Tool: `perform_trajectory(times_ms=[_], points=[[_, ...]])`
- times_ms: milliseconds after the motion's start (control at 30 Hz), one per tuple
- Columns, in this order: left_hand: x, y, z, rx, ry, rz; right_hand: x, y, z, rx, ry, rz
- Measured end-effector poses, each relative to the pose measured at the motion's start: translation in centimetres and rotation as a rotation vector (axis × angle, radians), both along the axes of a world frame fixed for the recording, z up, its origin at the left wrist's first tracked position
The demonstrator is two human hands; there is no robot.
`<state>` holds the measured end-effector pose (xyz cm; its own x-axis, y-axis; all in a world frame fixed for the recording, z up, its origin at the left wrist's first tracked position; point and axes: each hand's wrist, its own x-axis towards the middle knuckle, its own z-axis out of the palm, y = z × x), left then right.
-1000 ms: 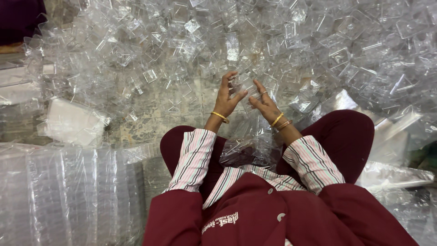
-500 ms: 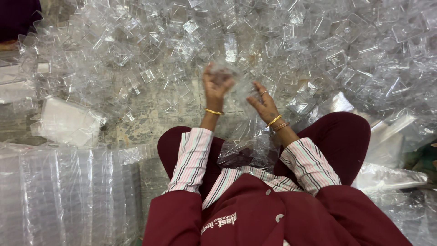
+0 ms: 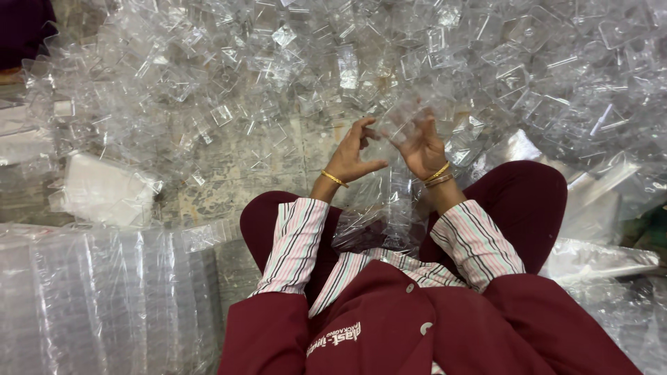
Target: The person sits cross-legged on the floor among large piles of clear plastic packaging and nests small clear plastic containers one at a time into a growing stack, occasionally picking containers from the surrounding pile and pressing them together by hand.
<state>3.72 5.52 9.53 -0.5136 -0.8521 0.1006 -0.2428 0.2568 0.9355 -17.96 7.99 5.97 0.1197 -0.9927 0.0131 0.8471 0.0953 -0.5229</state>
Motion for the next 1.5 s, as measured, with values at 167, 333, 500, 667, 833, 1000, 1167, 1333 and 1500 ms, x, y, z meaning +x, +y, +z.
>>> perform_trajectory(times_ms=[167,333,500,667,833,1000,1167,1333,1500], points=[[-0.2,0.4,-0.3,-0.012,0.153,0.166,1.1,0.3,0.6,-0.005,0.062,0.125],[-1.4,0.5,-1.0,-0.162,0.217,0.225,2.3,0.1,0.0,0.17,0.444,-0.034],[-1.6,0.1,-2.1,-0.087,0.271,0.413,4.1,1.5,-0.6,-0.223,1.329,-0.403],[-2.3,0.5,-4.4,0.01,0.456,0.469,5.0,2.4,0.2,-0.194,1.715,-0.523],[-2.0,0.1,-6.6,-0.025,0.483,0.523,5.3,3.0,0.7,-0.183,1.881,-0.551],[-1.3,-0.5,-6.7,0.17,0.658,0.426,4.7,2.2,-0.6,-0.188,1.641,-0.426],[1.3,-3.5,-4.3,0.148,0.398,0.645,3.4,0.9,-2.0,0.177,0.859,-0.097],[5.0,-7.5,-2.3,-0.356,-0.398,0.78,3.4,0.5,-2.9,0.198,0.629,-0.041],[4.5,-8.3,-3.7,-0.29,-0.682,0.67,3.3,0.6,-2.7,0.198,0.636,-0.04]])
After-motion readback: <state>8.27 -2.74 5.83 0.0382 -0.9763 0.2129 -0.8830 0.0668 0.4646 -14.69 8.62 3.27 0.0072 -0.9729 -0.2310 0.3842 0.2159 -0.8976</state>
